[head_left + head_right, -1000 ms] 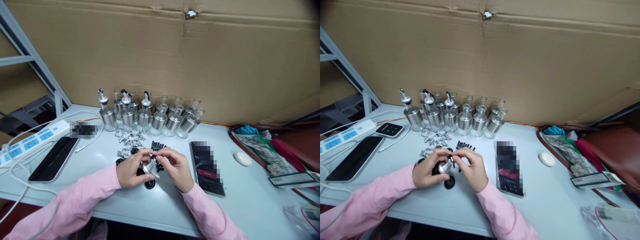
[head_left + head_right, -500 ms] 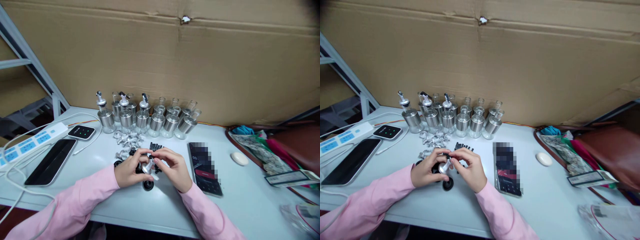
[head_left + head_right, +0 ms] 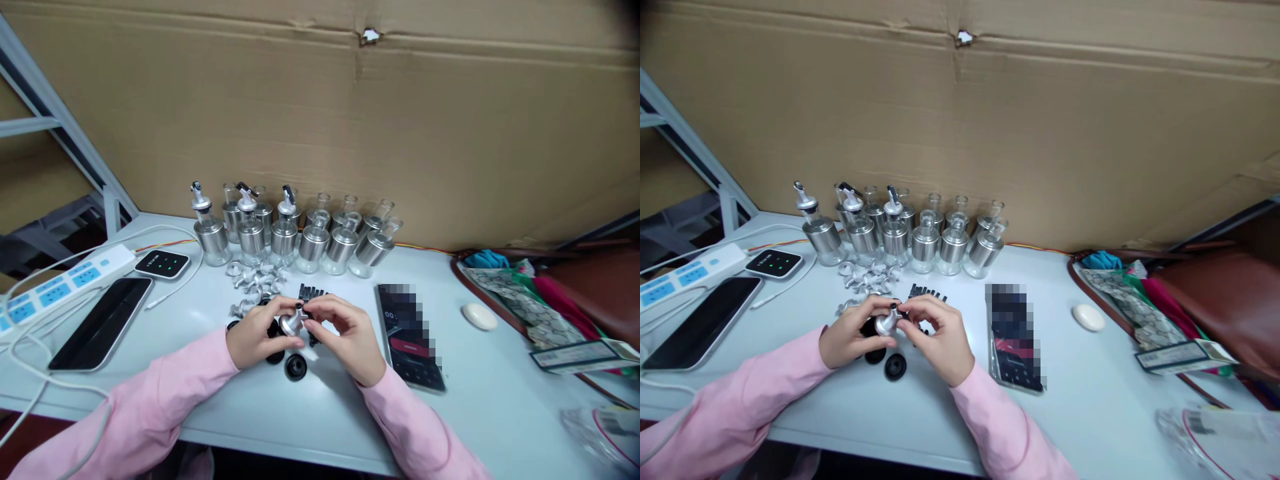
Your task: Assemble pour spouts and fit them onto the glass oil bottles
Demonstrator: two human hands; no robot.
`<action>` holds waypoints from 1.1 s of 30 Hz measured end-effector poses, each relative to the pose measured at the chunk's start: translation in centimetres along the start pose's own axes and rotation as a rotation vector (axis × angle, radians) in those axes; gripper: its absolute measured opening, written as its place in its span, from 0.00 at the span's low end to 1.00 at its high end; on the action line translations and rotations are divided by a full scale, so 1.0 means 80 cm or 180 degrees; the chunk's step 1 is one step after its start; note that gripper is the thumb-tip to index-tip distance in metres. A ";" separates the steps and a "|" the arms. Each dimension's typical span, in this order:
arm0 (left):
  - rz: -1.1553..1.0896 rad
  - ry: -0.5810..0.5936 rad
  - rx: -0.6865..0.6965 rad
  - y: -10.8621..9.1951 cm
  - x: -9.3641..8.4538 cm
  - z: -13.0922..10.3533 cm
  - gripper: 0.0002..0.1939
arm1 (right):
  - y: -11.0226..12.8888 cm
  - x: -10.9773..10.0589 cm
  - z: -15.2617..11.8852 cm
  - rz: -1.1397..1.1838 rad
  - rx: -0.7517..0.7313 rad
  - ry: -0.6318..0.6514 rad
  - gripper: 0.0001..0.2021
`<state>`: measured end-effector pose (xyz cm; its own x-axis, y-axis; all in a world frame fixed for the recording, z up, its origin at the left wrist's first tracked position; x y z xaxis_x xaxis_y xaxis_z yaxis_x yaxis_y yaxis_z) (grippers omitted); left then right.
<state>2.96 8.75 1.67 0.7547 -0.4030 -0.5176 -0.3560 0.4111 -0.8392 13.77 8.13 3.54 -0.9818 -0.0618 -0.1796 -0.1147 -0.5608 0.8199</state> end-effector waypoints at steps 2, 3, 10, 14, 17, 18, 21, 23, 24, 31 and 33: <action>0.0003 -0.0039 -0.0076 0.004 -0.001 0.001 0.28 | -0.003 -0.006 -0.001 -0.0091 0.0101 -0.0137 0.06; -0.0045 -0.0020 -0.0107 0.005 -0.001 0.001 0.30 | -0.006 -0.010 -0.002 -0.0102 0.0178 -0.0232 0.06; -0.0198 0.0296 -0.0072 0.003 0.010 0.001 0.32 | -0.007 -0.020 -0.003 0.0198 0.0288 -0.0601 0.06; -0.0128 0.0288 -0.0081 0.002 0.009 0.001 0.31 | -0.006 -0.018 -0.003 0.0132 0.0271 -0.0596 0.06; -0.0004 0.0266 -0.0088 0.002 0.010 0.001 0.32 | -0.006 -0.016 -0.005 0.0089 0.0250 -0.0586 0.06; 0.0047 0.0253 -0.0100 0.003 0.010 0.001 0.31 | -0.007 -0.014 -0.005 0.0116 0.0245 -0.0569 0.07; 0.0130 0.0137 -0.0137 0.005 0.007 0.000 0.29 | -0.010 -0.010 -0.006 0.0262 0.0262 -0.0504 0.09; 0.0130 0.0016 -0.0129 0.005 0.003 -0.001 0.28 | -0.012 -0.006 -0.006 0.0334 0.0268 -0.0459 0.11; 0.0139 -0.0057 -0.0120 0.005 0.001 -0.001 0.27 | -0.012 -0.005 -0.006 0.0350 0.0267 -0.0444 0.12; 0.0429 -0.0609 0.0060 -0.008 -0.018 -0.003 0.25 | -0.019 -0.001 -0.009 0.0547 0.0480 -0.0514 0.11; 0.0483 -0.0709 0.0134 -0.011 -0.020 -0.006 0.24 | -0.021 0.002 -0.010 0.0694 0.0556 -0.0517 0.09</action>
<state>1.82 8.67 3.13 0.7988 -0.1463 -0.5836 -0.4545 0.4887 -0.7447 13.90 8.41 1.72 -0.9958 -0.0245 0.0879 0.0904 -0.3978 0.9130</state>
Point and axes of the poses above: each hand's wrist, its own z-axis towards the middle knuckle, its own x-axis out of the palm, y = z × x, the point moved 10 cm from there along z, towards the middle knuckle, and after that the axes turned 11 degrees about -x, right-handed, at the moved point
